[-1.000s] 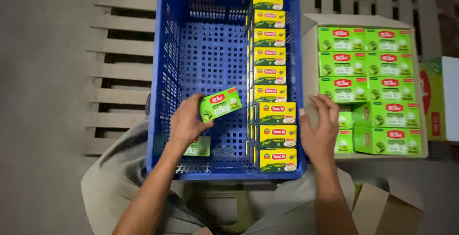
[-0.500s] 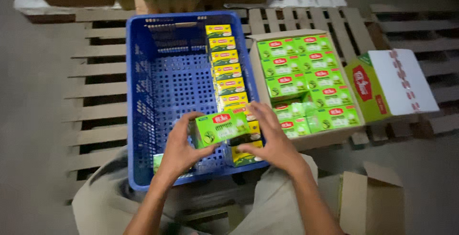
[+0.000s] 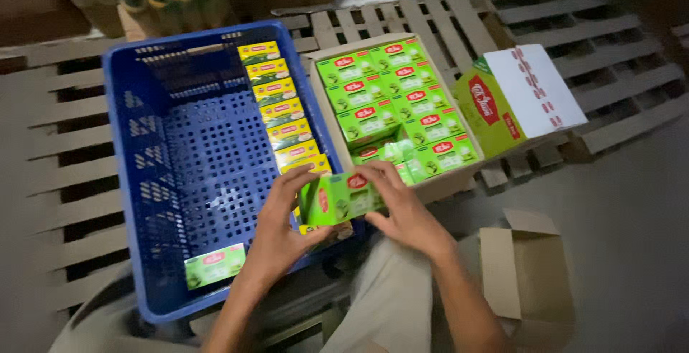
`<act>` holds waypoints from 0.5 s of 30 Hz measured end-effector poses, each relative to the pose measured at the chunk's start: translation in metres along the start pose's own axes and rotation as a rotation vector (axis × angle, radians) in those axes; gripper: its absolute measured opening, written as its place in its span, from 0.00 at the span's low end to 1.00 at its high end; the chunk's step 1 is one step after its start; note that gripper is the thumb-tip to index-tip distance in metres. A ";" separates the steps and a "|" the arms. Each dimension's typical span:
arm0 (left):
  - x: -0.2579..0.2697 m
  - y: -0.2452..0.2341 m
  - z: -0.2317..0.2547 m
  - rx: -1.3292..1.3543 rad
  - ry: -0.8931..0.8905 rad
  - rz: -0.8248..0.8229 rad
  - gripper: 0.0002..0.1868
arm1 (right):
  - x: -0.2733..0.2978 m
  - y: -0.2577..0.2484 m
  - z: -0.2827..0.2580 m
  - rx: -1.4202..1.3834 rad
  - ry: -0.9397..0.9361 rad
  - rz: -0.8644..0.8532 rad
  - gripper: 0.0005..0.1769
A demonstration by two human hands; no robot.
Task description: The person transfers small green and yellow boxes from a blue plastic basket into a larger cardboard box. They arrange the items in rows, close the cardboard box flaps, and then begin transferring yellow boxes into a second cardboard box.
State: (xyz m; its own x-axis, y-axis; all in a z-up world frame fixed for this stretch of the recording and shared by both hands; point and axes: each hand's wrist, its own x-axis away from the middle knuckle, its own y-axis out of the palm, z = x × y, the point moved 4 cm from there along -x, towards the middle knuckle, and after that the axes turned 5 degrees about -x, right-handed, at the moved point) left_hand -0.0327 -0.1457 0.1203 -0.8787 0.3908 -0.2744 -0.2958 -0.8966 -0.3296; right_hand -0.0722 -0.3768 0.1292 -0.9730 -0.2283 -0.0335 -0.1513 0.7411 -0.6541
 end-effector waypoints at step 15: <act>0.022 0.106 -0.021 -0.147 0.115 -0.329 0.42 | -0.033 -0.070 0.111 0.216 0.188 -0.008 0.49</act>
State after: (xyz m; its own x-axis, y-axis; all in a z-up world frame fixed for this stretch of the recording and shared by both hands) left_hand -0.0757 -0.2276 0.0606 -0.6956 0.6809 -0.2293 -0.4905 -0.6833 -0.5408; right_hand -0.0107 -0.4912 0.0923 -0.9902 -0.0977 0.0996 -0.1381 0.5836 -0.8002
